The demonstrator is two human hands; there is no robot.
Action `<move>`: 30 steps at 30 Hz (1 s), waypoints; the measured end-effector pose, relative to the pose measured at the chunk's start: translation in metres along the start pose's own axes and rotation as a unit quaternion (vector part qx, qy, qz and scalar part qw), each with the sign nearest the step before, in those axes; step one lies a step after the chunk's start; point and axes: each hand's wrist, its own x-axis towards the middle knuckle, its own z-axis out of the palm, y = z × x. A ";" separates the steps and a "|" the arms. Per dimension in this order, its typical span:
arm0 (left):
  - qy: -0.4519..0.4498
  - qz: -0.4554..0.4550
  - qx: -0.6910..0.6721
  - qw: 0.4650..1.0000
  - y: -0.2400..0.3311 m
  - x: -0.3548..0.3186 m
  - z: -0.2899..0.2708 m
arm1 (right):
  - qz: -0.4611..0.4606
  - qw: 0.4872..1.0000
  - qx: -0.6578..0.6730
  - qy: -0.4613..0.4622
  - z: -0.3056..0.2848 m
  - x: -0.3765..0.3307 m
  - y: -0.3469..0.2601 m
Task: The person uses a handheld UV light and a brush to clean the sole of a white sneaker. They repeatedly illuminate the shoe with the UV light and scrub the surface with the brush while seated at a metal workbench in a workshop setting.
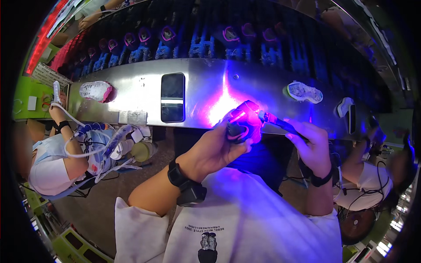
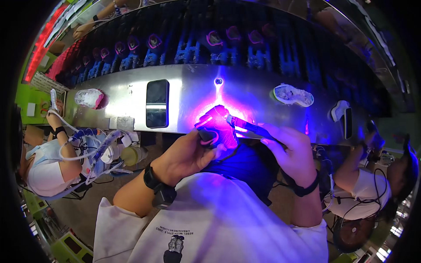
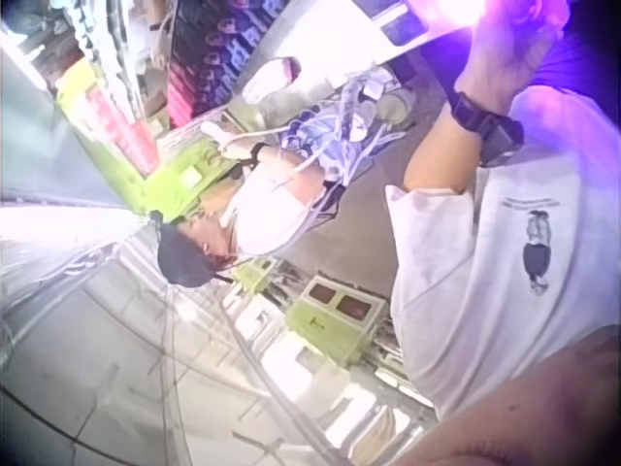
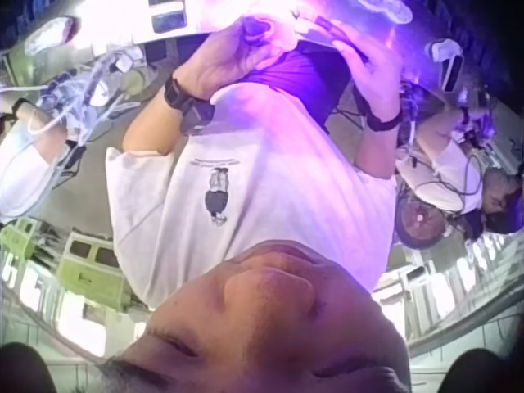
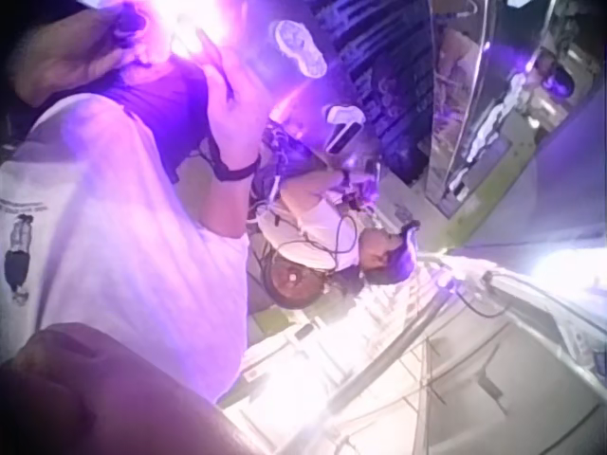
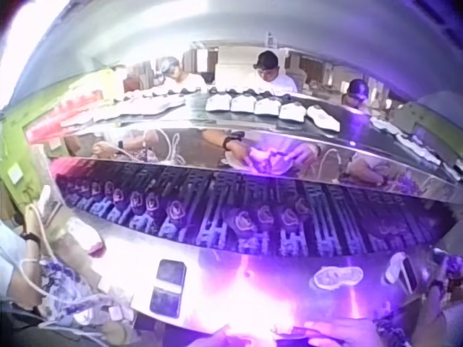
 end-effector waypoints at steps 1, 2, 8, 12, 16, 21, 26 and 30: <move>-0.022 -0.009 -0.041 0.999 -0.002 0.000 0.000 | 0.004 1.000 0.018 0.003 0.002 0.000 0.002; -0.031 -0.030 -0.058 0.997 -0.003 0.000 0.000 | 0.006 0.999 0.038 0.008 0.003 0.000 0.004; -0.013 -0.076 -0.085 0.993 -0.016 -0.002 0.024 | -0.008 0.997 0.056 0.059 0.018 -0.026 0.035; 0.027 -0.052 -0.016 0.998 -0.022 -0.001 0.038 | -0.031 0.994 0.052 0.088 0.019 -0.041 0.050; 0.039 0.052 0.173 0.983 -0.025 0.014 0.054 | 0.120 0.976 0.166 0.072 0.011 -0.034 0.052; 0.034 0.213 0.402 0.890 -0.006 0.044 0.059 | 0.100 0.981 0.150 0.069 0.010 -0.035 0.053; 0.165 0.155 0.402 0.887 0.005 0.039 0.106 | 0.119 0.978 0.150 0.088 -0.004 -0.045 0.066; 0.129 0.037 0.228 0.964 -0.003 0.038 0.078 | 0.089 0.986 0.094 0.102 -0.036 -0.025 0.042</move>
